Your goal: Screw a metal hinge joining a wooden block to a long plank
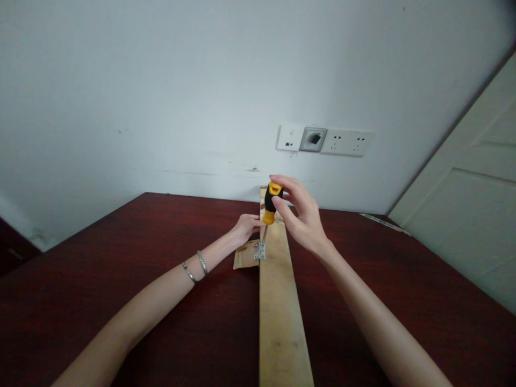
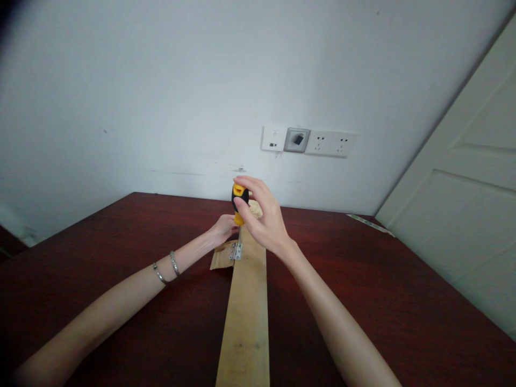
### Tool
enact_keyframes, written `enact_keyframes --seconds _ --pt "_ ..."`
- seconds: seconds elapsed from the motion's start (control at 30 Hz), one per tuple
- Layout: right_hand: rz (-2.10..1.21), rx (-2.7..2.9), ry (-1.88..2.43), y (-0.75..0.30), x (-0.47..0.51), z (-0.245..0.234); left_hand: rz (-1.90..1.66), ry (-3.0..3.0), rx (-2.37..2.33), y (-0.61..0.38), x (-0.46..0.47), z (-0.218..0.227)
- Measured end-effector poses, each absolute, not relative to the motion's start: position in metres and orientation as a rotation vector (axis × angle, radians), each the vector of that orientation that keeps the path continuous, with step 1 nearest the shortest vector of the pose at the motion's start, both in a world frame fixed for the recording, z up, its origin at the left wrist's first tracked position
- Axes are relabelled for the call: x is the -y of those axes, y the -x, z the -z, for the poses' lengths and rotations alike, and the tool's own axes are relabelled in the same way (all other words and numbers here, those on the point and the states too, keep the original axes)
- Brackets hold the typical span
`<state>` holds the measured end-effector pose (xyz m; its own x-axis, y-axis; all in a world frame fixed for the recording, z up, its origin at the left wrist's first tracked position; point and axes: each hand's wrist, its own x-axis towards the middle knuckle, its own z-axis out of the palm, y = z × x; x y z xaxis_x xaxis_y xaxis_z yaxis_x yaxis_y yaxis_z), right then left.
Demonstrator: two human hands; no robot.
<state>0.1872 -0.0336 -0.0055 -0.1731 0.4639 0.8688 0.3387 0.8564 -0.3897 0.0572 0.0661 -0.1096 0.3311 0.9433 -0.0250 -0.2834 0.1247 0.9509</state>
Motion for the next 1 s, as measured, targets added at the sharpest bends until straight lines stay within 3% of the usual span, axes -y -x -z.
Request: enact_keyframes --seconds 0.3,0.7,0.87,1.0 --pt "0.081 1.77 0.665 -0.1875 0.0355 0.0041 -1.041 -1.084 -0.824 -0.0583 -0.0667 0.1102" --pt "0.079 1.701 0.566 -0.1859 0.0348 0.0089 -1.059 -1.108 -0.791 -0.057 -0.0664 0.109" --pt "-0.126 1.799 0.534 -0.1915 0.0376 0.0066 -1.053 -1.096 -0.769 -0.0568 -0.0669 0.111" --pt "-0.109 1.821 0.58 -0.1893 0.0371 0.0059 -1.054 -1.081 -0.754 -0.0576 -0.0688 0.1145"
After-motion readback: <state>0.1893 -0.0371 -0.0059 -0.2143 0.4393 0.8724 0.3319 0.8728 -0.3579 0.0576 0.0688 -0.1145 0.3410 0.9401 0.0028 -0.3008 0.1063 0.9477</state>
